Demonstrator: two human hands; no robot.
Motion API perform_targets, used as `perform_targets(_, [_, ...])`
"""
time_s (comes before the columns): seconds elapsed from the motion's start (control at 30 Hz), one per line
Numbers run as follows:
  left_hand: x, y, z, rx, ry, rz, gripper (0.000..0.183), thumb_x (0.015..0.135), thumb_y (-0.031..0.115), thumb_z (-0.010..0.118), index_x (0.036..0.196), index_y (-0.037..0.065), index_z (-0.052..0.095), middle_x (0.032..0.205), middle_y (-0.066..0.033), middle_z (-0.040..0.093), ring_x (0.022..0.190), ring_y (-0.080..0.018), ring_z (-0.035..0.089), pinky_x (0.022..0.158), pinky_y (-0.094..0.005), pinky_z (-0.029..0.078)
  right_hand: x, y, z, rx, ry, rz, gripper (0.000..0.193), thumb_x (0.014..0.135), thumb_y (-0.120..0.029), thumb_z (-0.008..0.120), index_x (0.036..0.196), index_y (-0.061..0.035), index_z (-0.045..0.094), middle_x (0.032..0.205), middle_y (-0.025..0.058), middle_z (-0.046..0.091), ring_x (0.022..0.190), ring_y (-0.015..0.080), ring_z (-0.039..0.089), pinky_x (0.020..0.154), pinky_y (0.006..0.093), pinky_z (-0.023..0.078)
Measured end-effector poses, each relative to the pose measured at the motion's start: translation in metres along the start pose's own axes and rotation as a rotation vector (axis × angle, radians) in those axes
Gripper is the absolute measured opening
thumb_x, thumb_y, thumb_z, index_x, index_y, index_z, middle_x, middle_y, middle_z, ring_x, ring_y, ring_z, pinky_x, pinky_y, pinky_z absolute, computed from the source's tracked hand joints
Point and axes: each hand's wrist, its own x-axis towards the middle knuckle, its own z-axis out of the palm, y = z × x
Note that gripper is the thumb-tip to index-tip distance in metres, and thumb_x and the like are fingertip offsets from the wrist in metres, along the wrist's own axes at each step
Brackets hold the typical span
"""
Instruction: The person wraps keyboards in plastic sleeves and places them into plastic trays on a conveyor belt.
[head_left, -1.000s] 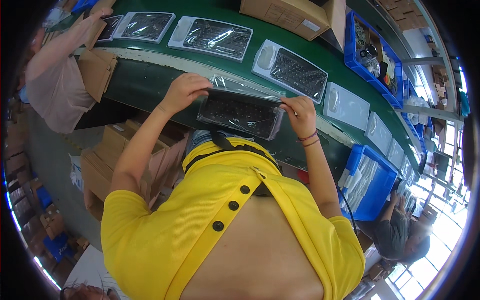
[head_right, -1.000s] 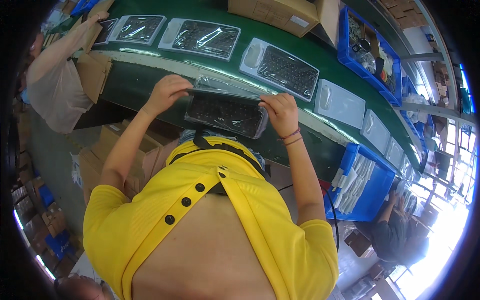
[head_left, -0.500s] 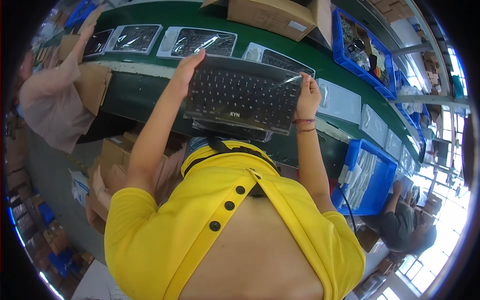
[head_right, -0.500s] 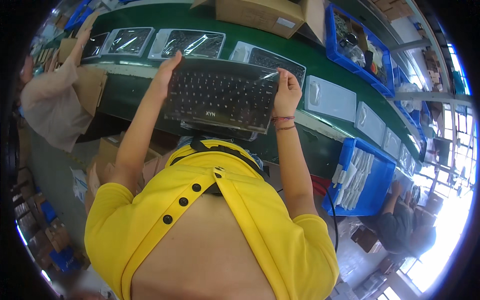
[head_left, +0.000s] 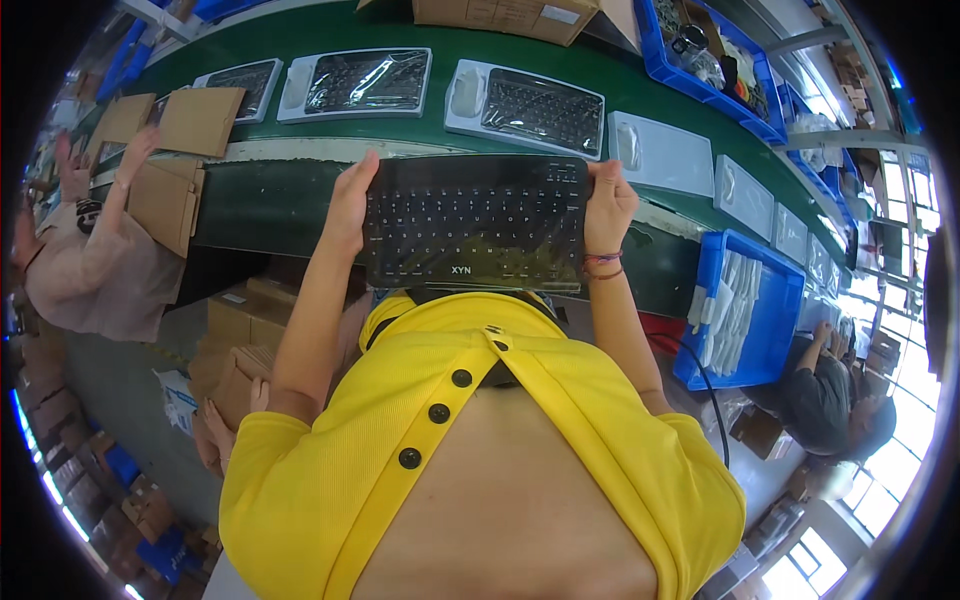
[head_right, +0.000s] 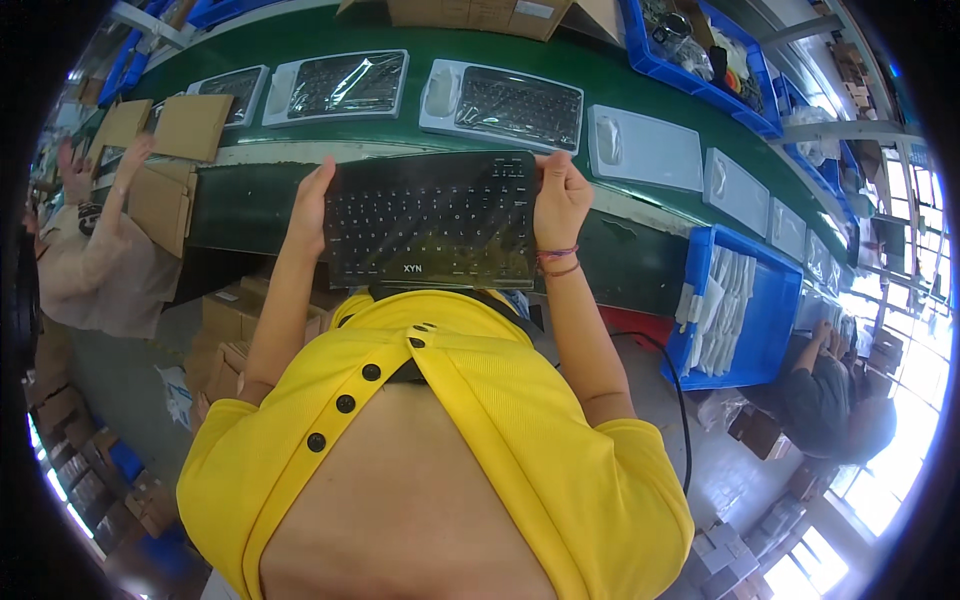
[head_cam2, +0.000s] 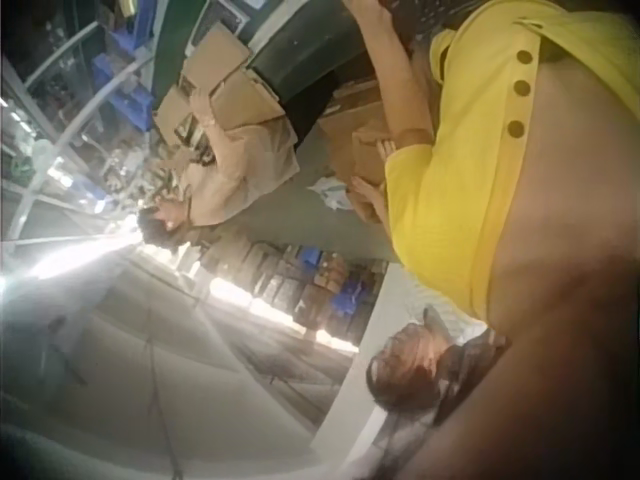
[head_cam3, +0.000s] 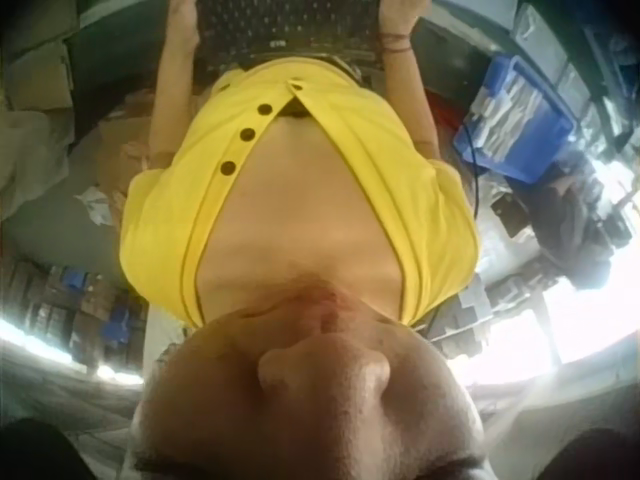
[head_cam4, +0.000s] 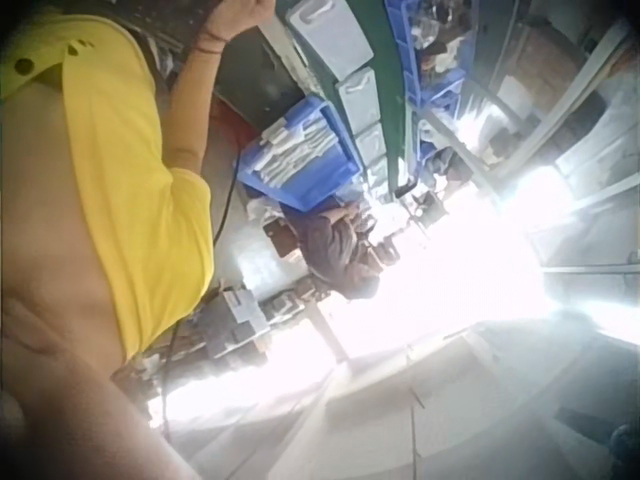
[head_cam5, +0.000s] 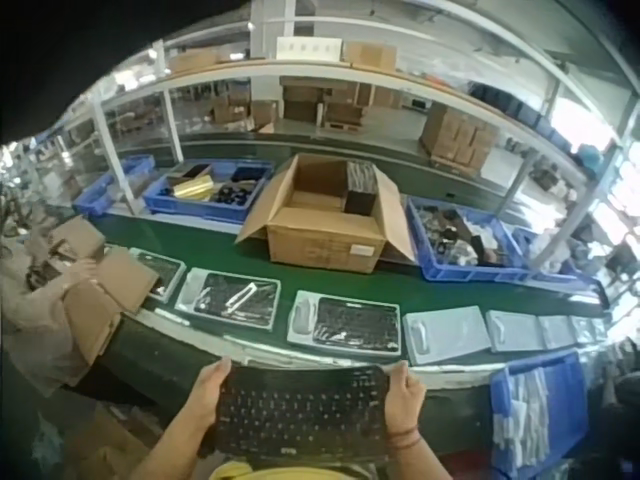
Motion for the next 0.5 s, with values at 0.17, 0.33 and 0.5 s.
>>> perform_targets(0.17, [0.004,0.0,0.014,0.06,0.038,0.01,0.035,0.098,0.032,0.051,0.103,-0.001,0.062,0.089,-0.0062,0.067,0.074,-0.0115,0.064,0.068,-0.0246,0.051,0.003,-0.025,-0.018,-0.458,-0.06,-0.315,0.033,0.092,-0.028,0.063,0.087,0.004,0.067,0.069,-0.0005,0.06,0.061,0.0057,0.048,0.054,0.0228,0.038])
perform_targets(0.33, [0.024,-0.012,0.051,0.171,0.01,0.008,0.034,0.097,0.034,0.053,0.095,0.001,0.062,0.084,-0.0025,0.064,0.074,-0.0077,0.06,0.068,-0.0231,0.048,0.035,-0.009,-0.066,-0.366,-0.229,0.19,0.03,0.09,-0.026,0.066,0.089,0.0039,0.068,0.072,0.0021,0.064,0.063,0.0078,0.056,0.059,0.0232,0.047])
perform_targets(0.5, [0.063,-0.044,0.094,0.425,-0.017,0.039,0.037,0.096,0.037,0.054,0.096,0.001,0.063,0.087,-0.0005,0.062,0.084,-0.0054,0.055,0.078,-0.022,0.042,0.076,0.029,-0.123,-0.184,-0.249,0.464,0.028,0.09,-0.027,0.065,0.091,0.0015,0.069,0.079,0.0043,0.067,0.07,0.0107,0.063,0.064,0.0244,0.052])
